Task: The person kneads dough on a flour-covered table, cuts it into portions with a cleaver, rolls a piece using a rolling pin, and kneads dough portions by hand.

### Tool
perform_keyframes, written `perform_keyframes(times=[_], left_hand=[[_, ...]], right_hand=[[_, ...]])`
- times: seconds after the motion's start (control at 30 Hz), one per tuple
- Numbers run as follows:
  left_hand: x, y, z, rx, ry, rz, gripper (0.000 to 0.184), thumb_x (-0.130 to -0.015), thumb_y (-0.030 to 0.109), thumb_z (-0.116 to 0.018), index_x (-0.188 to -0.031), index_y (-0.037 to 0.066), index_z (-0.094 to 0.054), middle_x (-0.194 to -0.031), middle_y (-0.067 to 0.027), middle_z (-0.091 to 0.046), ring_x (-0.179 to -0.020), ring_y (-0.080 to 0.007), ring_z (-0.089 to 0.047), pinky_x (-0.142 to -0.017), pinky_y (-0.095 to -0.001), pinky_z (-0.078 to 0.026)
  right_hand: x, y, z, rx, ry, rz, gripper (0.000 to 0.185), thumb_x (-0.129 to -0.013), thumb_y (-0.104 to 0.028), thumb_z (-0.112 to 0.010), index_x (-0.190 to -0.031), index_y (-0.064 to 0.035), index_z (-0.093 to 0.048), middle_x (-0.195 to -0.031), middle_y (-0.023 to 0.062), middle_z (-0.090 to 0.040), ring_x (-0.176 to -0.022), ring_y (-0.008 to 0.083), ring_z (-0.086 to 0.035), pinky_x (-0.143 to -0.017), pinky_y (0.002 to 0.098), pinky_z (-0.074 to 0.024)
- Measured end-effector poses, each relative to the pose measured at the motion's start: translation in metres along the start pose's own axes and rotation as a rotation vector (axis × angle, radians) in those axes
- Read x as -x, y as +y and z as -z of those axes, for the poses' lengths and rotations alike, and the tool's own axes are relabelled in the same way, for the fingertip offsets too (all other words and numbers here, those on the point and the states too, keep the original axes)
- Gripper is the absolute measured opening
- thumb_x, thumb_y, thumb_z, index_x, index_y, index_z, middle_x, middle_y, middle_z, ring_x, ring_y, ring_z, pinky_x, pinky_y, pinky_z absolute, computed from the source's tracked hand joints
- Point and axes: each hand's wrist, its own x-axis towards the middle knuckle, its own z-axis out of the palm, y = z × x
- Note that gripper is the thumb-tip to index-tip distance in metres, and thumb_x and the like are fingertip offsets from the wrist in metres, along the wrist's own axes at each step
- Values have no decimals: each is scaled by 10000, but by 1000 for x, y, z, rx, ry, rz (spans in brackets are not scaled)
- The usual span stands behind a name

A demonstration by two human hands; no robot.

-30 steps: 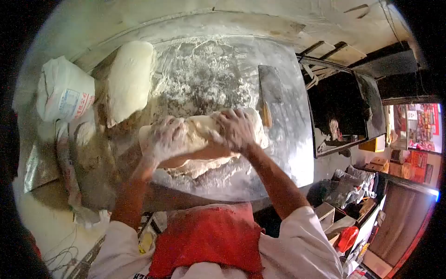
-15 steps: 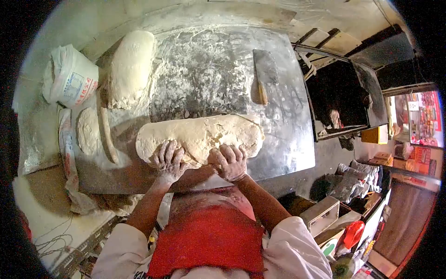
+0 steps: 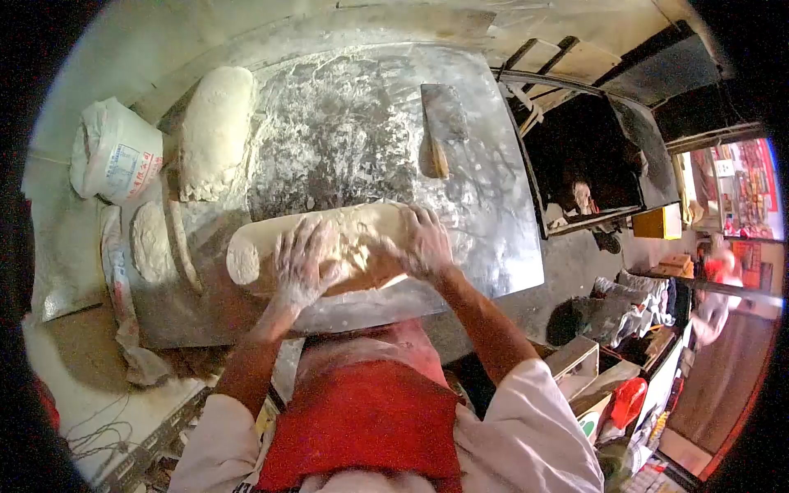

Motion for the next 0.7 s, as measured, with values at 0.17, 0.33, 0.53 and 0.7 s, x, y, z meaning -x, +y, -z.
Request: perform_keyframes(times=[0.17, 0.33, 0.53, 0.7], left_hand=[[45, 7, -26, -24, 170, -109, 701, -998, 633, -368, -1408, 95, -551, -1474, -134, -503, -1361, -349, -448, -1110, -558, -271], [37, -5, -41, 56, 296, -171, 582, -990, 589, -433, -1298, 126, -604, -1418, -125, -527, -1306, -358, -483, -1038, -556, -345], [26, 3, -22, -19, 280, -206, 634, -1018, 571, -376, -1322, 42, -548, -1366, -192, -535, -1262, -401, -499, -1018, -596, -346], [53, 3, 2, -109, 210, -107, 659, -917, 532, -600, -1416, 110, -522, -1480, -139, -455, -1393, -381, -378, -1111, -577, -265]], right_hand=[[42, -9, -26, 101, 251, 74, 1006, -753, -750, -689, -1392, -3, -477, -1348, 216, -496, -1297, 407, -434, -1121, 569, -288], [29, 10, -47, 15, 383, 180, 840, -714, -632, -786, -1216, 1, -556, -1177, 195, -569, -1114, 402, -535, -979, 529, -417], [33, 18, -50, -3, 418, 186, 833, -707, -602, -814, -1241, -23, -544, -1201, 179, -544, -1126, 393, -525, -959, 535, -438], [48, 37, -46, -109, 277, 66, 781, -809, -598, -731, -1374, -108, -507, -1419, 192, -444, -1313, 371, -436, -1073, 604, -377]])
